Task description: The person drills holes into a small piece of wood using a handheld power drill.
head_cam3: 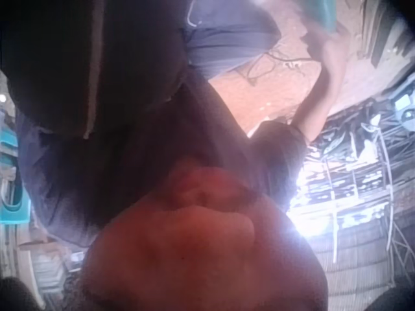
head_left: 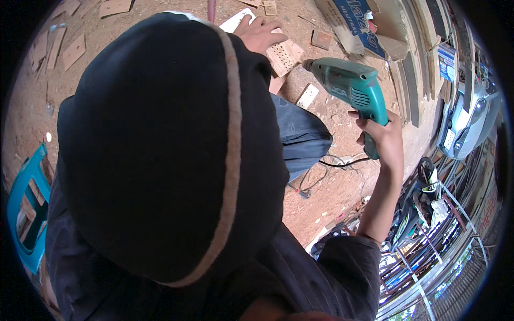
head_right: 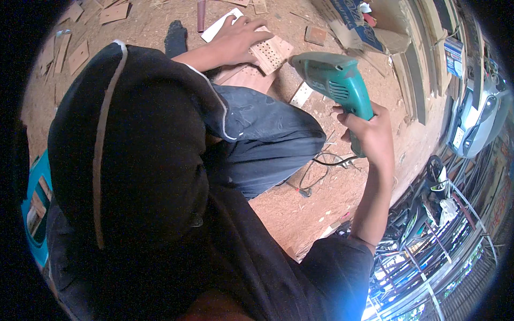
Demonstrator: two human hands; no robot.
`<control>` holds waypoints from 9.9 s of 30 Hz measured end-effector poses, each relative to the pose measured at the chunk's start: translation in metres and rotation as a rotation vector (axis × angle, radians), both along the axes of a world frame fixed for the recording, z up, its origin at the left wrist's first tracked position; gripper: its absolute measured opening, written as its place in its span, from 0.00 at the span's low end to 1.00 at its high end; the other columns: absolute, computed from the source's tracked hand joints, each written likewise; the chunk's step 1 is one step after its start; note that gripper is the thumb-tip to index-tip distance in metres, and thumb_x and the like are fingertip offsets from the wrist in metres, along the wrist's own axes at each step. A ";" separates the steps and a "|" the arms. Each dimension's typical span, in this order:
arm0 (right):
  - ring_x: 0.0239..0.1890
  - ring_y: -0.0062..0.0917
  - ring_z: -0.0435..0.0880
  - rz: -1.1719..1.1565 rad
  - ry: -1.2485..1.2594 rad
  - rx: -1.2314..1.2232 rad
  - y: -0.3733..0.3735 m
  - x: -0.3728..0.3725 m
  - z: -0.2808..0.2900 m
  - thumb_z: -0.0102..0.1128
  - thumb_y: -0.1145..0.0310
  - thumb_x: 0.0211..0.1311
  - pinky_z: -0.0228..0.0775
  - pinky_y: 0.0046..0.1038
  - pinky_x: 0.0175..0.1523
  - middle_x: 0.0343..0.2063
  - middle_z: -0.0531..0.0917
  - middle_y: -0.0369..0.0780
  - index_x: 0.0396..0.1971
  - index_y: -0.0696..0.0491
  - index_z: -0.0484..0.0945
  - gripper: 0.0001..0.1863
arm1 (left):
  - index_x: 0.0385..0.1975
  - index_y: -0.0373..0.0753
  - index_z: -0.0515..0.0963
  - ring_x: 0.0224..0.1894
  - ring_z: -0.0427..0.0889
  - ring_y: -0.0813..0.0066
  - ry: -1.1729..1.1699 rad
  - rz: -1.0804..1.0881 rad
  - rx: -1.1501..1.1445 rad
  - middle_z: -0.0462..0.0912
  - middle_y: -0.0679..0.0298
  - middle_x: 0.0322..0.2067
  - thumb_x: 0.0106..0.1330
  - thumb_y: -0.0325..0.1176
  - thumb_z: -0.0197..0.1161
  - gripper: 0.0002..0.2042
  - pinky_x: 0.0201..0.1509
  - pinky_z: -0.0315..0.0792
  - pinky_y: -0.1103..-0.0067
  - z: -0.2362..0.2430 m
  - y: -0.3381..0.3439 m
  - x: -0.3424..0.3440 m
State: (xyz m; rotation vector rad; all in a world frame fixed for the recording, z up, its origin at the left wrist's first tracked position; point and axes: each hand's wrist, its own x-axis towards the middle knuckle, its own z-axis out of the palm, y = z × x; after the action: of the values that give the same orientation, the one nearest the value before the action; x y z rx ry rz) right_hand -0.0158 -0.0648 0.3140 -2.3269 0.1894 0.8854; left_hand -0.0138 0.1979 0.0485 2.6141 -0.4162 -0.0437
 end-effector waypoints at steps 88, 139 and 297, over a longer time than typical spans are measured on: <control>0.22 0.21 0.82 -1.164 -0.268 1.040 -0.087 -0.145 -0.186 0.58 0.60 0.66 0.76 0.25 0.27 0.40 0.87 0.47 0.46 0.61 0.78 0.19 | 0.53 0.34 0.73 0.12 0.50 0.87 1.337 0.109 -1.268 0.54 0.77 0.15 0.80 0.36 0.48 0.13 0.16 0.48 0.83 0.021 0.067 -0.038; 0.22 0.25 0.79 -1.148 -0.200 1.081 -0.094 -0.140 -0.186 0.55 0.58 0.67 0.73 0.30 0.29 0.40 0.85 0.52 0.48 0.62 0.76 0.21 | 0.74 0.41 0.52 0.73 0.57 0.47 0.130 -0.179 0.054 0.61 0.50 0.70 0.42 0.64 0.76 0.60 0.71 0.54 0.52 0.015 -0.001 -0.021; 0.20 0.26 0.82 0.551 -0.046 -0.227 0.019 0.058 0.008 0.65 0.69 0.48 0.76 0.29 0.29 0.21 0.81 0.42 0.32 0.64 0.78 0.15 | 0.76 0.44 0.53 0.74 0.57 0.51 -0.108 -0.355 -0.058 0.51 0.62 0.77 0.49 0.67 0.69 0.57 0.73 0.52 0.56 -0.015 0.029 -0.027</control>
State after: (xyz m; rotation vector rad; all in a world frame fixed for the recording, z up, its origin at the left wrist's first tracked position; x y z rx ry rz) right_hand 0.0423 -0.0456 0.3224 -2.6603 -0.4115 1.1126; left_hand -0.0410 0.2269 0.0331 2.4623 -0.9013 -0.0082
